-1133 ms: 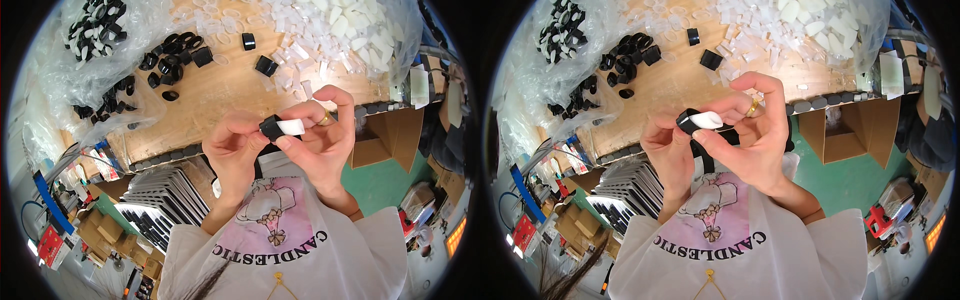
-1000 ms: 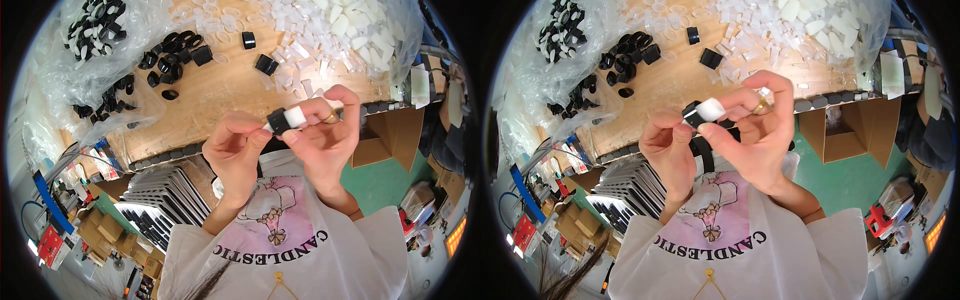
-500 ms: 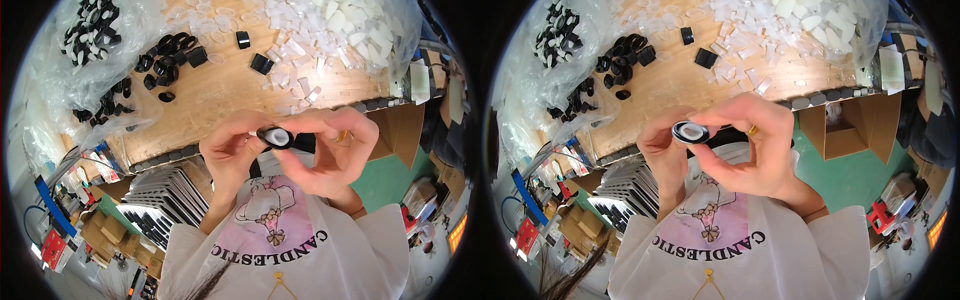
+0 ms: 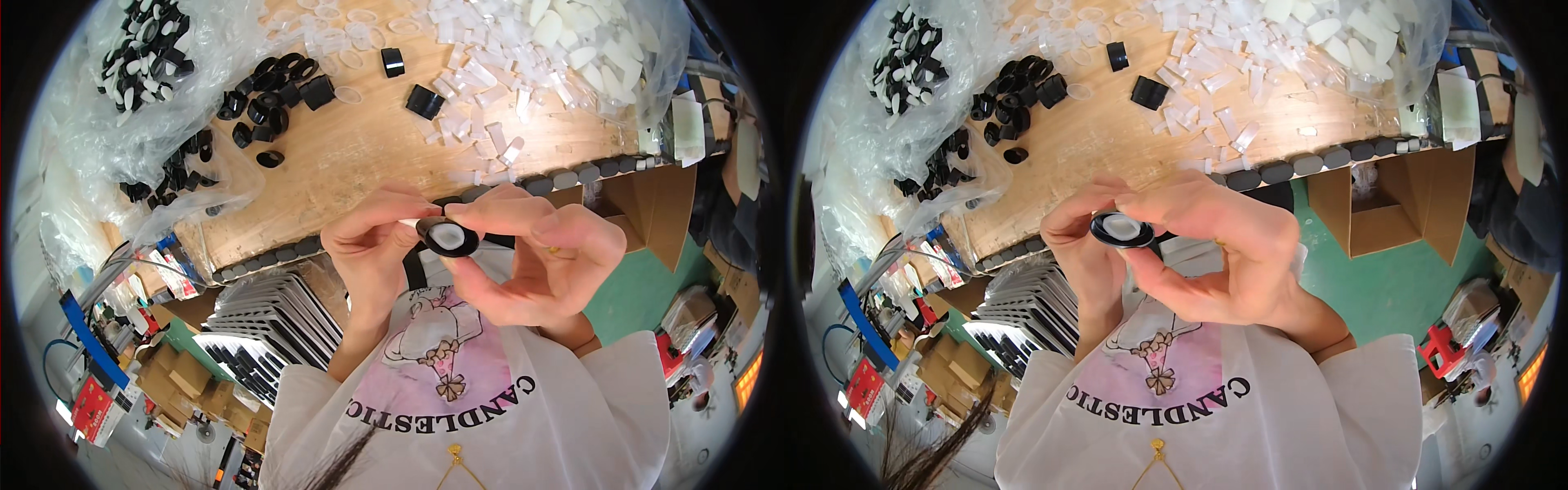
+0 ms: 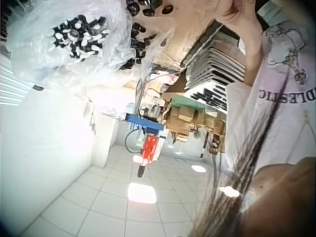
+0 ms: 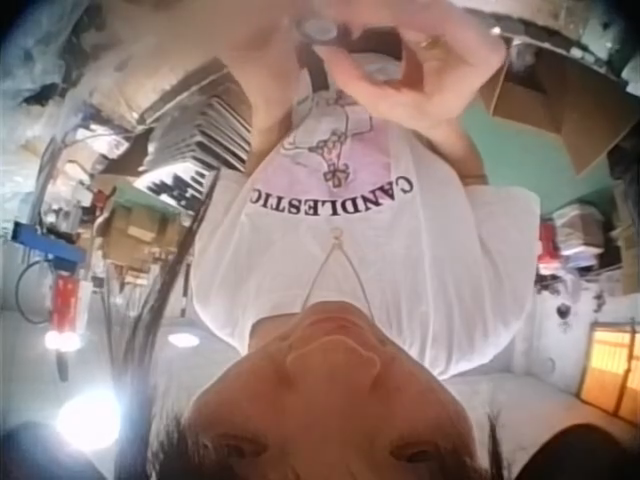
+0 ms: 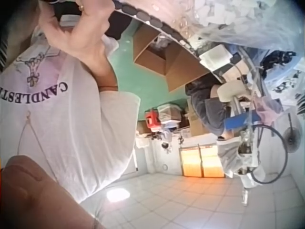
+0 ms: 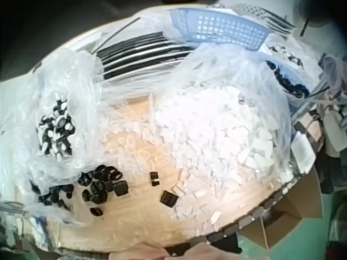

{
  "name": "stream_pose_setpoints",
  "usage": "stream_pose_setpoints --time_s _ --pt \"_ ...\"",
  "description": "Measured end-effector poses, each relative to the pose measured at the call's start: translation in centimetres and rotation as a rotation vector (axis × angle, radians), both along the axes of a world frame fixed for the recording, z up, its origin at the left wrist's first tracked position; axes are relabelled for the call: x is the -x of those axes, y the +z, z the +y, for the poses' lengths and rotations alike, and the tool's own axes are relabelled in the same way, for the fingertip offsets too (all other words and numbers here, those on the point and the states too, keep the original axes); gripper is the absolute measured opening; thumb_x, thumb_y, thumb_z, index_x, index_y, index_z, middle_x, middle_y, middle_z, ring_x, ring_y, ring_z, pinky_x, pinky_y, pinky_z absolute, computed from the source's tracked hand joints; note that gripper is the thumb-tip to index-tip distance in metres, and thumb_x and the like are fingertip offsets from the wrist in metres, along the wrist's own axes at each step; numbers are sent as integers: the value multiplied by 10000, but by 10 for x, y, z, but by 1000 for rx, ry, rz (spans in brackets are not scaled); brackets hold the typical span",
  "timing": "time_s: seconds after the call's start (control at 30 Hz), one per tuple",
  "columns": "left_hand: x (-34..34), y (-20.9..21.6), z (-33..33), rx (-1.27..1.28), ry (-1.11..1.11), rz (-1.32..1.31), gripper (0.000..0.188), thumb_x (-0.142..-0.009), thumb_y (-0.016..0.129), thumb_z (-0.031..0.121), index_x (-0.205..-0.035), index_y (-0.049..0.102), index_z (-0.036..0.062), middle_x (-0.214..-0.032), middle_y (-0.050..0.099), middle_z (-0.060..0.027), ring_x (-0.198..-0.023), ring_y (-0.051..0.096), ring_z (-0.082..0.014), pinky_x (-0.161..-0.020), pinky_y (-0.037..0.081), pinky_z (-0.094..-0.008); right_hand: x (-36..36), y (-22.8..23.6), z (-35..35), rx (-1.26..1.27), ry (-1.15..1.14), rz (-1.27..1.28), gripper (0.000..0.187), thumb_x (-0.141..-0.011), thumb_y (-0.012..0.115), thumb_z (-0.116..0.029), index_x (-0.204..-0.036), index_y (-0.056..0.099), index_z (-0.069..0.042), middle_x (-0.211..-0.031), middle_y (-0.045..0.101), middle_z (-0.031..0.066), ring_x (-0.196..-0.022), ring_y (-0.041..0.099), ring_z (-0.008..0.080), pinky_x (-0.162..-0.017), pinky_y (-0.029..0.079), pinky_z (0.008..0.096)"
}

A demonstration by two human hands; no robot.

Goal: Assembling white plastic components into black circular rings at a production workbench.

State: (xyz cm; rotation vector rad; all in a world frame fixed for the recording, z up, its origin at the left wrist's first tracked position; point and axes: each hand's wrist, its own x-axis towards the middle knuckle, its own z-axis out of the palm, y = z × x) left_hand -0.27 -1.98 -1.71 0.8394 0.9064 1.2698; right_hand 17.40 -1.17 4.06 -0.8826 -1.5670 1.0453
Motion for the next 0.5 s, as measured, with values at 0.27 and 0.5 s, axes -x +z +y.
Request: stream_pose_setpoints --time_s 0.27,0.5 --pt "3 5 5 -106 -98 116 387 -723 847 182 -1016 725 -39 -988 727 -122 -1039 598 -276 -955 442 -392 4 -5 -7 227 -57 -127 424 -701 778 82 -1068 588 -9 -1068 687 162 -814 653 233 -764 525 343" --pt "14 -4 3 -7 -18 184 412 -665 862 92 -1027 719 -45 -980 737 -118 -971 582 -239 -900 460 -366 -57 -74 24 350 -749 -563 189 -774 762 -42 -938 671 -15 -860 659 65 -667 615 118 -611 480 251"
